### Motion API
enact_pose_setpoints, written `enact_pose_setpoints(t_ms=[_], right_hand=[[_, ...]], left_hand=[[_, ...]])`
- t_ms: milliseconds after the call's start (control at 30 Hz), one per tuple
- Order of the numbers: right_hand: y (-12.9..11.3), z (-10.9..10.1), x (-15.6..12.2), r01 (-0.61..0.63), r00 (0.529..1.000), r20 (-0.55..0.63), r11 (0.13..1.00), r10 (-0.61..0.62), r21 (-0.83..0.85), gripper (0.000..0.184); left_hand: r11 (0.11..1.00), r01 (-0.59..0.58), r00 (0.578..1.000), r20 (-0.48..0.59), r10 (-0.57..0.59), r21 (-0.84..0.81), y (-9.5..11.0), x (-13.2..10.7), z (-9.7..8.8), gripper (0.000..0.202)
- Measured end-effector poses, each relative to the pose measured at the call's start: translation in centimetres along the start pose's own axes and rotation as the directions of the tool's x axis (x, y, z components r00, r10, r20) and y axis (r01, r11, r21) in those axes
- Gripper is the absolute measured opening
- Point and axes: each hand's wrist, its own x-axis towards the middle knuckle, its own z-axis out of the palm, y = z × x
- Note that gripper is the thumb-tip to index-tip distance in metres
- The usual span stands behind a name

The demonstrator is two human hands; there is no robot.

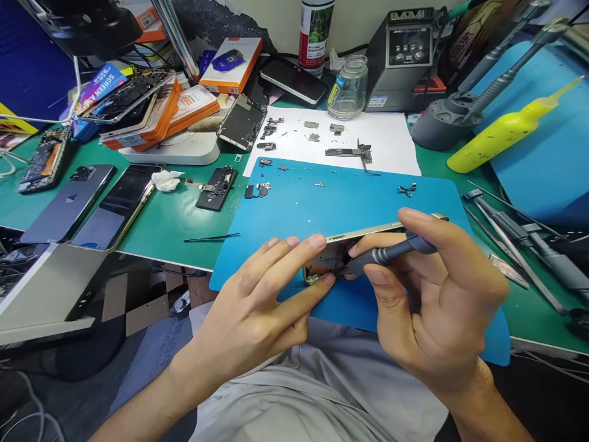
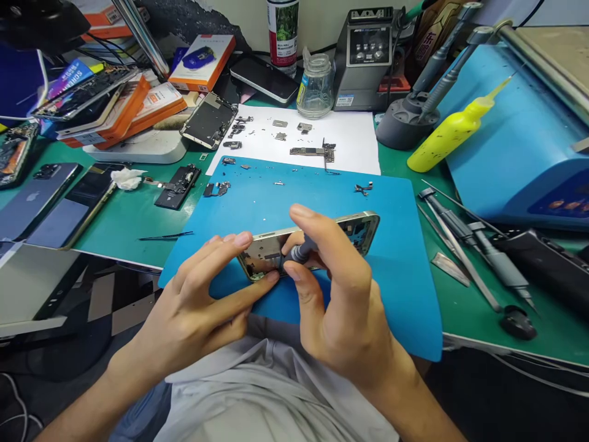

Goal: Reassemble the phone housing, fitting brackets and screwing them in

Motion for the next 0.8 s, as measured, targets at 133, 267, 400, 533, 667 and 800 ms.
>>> enact_pose_setpoints(t_ms=[133,267,400,533,667,800], right_hand=[[0.06,0.08,0.15,0.02,1.0,-0.011,0.999,-0.02,-0.03,0.072],[0.1,0.06,0.26,0.04,0.999,-0.028,0.998,-0.042,-0.055,0.072],[0.1,0.05,0.25,0.04,0.999,-0.029,0.997,-0.042,-0.069,0.072],[0.1,0.11,0.21,0.037,0.999,-0.031,0.998,-0.039,-0.053,0.071],[0.08,0.04,0.12,0.011,0.999,-0.038,0.999,-0.013,-0.049,0.07],[0.03,-0.04,0.02,-0.025,0.999,-0.046,0.999,0.023,-0.037,0.068]], left_hand=[[1.0,0.001,1.0,-0.008,-0.001,-0.002,-0.09,-0.1,0.06,0.044],[1.0,0.005,1.0,-0.005,-0.005,-0.001,-0.14,-0.14,0.11,0.044],[1.0,0.015,1.0,-0.012,-0.015,0.002,-0.16,-0.03,0.23,0.044],[1.0,0.016,1.0,-0.021,-0.015,0.019,-0.15,-0.05,0.21,0.043],[1.0,0.011,1.0,-0.006,-0.011,0.015,-0.2,-0.23,0.12,0.042],[1.0,0.001,1.0,0.005,-0.001,-0.008,-0.34,-0.22,0.07,0.043]])
